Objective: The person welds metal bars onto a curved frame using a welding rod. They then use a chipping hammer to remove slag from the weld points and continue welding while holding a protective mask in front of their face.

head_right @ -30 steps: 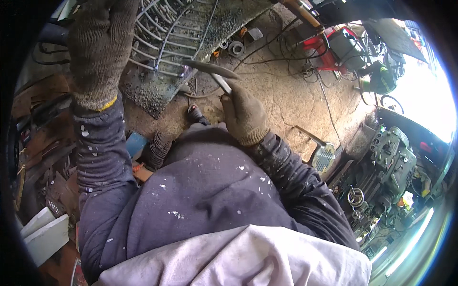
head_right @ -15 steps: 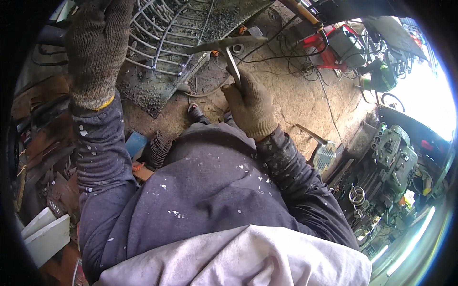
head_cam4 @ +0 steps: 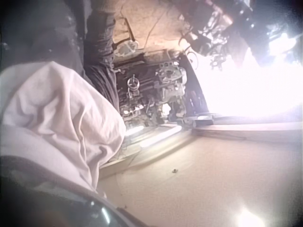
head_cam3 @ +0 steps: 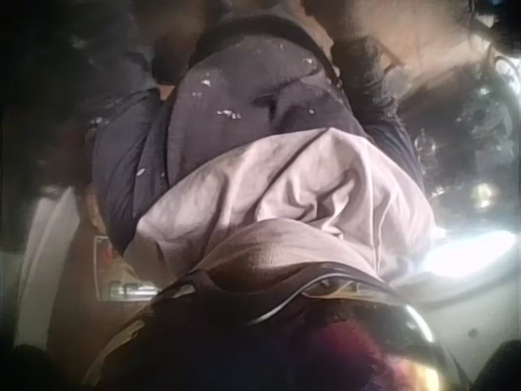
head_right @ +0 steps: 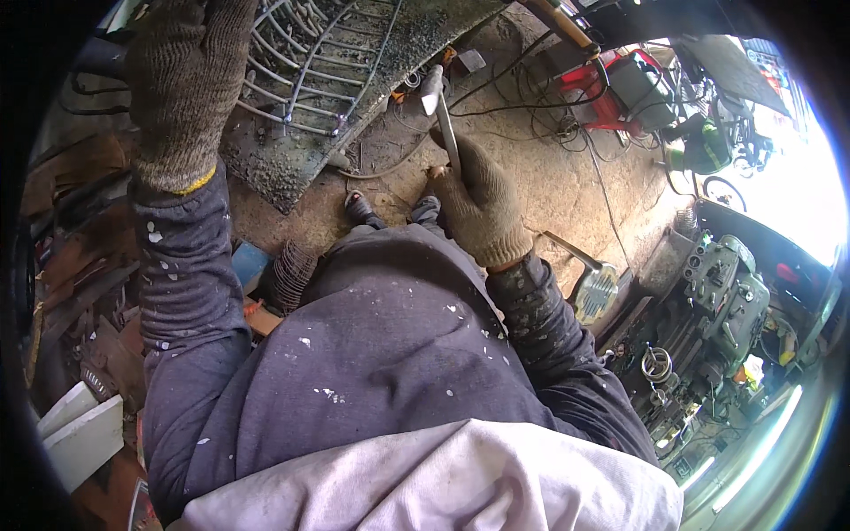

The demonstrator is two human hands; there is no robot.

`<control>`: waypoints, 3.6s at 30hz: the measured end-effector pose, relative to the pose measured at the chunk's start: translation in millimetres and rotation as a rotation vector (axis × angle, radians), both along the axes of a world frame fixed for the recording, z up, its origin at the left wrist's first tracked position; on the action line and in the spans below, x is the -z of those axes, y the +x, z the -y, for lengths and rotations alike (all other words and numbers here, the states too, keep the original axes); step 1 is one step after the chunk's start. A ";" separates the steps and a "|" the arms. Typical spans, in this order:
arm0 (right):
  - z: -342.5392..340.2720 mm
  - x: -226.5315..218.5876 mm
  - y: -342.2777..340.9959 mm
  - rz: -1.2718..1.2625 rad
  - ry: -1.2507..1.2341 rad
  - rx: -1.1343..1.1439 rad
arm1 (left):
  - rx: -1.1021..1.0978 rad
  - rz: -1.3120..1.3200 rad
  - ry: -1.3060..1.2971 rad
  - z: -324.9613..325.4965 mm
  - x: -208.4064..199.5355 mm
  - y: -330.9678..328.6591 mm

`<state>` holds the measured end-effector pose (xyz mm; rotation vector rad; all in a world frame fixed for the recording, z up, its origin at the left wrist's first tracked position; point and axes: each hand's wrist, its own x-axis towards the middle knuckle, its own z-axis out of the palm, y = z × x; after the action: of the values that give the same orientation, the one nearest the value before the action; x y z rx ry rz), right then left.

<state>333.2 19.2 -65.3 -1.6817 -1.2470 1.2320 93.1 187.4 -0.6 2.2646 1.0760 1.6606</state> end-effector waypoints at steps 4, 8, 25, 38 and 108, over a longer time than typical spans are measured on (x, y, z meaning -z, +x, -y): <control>8.4 1.2 -9.3 -0.147 0.223 0.015 | -0.191 -0.227 0.036 2.0 0.0 -6.3; 9.4 4.3 -14.5 0.012 0.052 -0.152 | -0.101 -0.120 0.066 4.7 1.8 -4.3; -4.6 18.5 -30.1 0.540 0.222 -0.295 | -0.099 -0.076 0.052 9.6 4.6 -7.8; -3.0 34.0 -20.8 0.577 0.228 -0.299 | -0.090 -0.057 0.051 6.3 3.0 -3.2; -281.4 2.1 303.4 0.408 0.490 0.633 | -0.457 -0.076 -0.464 20.9 7.9 -13.1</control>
<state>636.6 300.5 -67.4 -1.7820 -0.9985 0.1908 80.1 166.5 -8.5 1.8839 1.8784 1.2647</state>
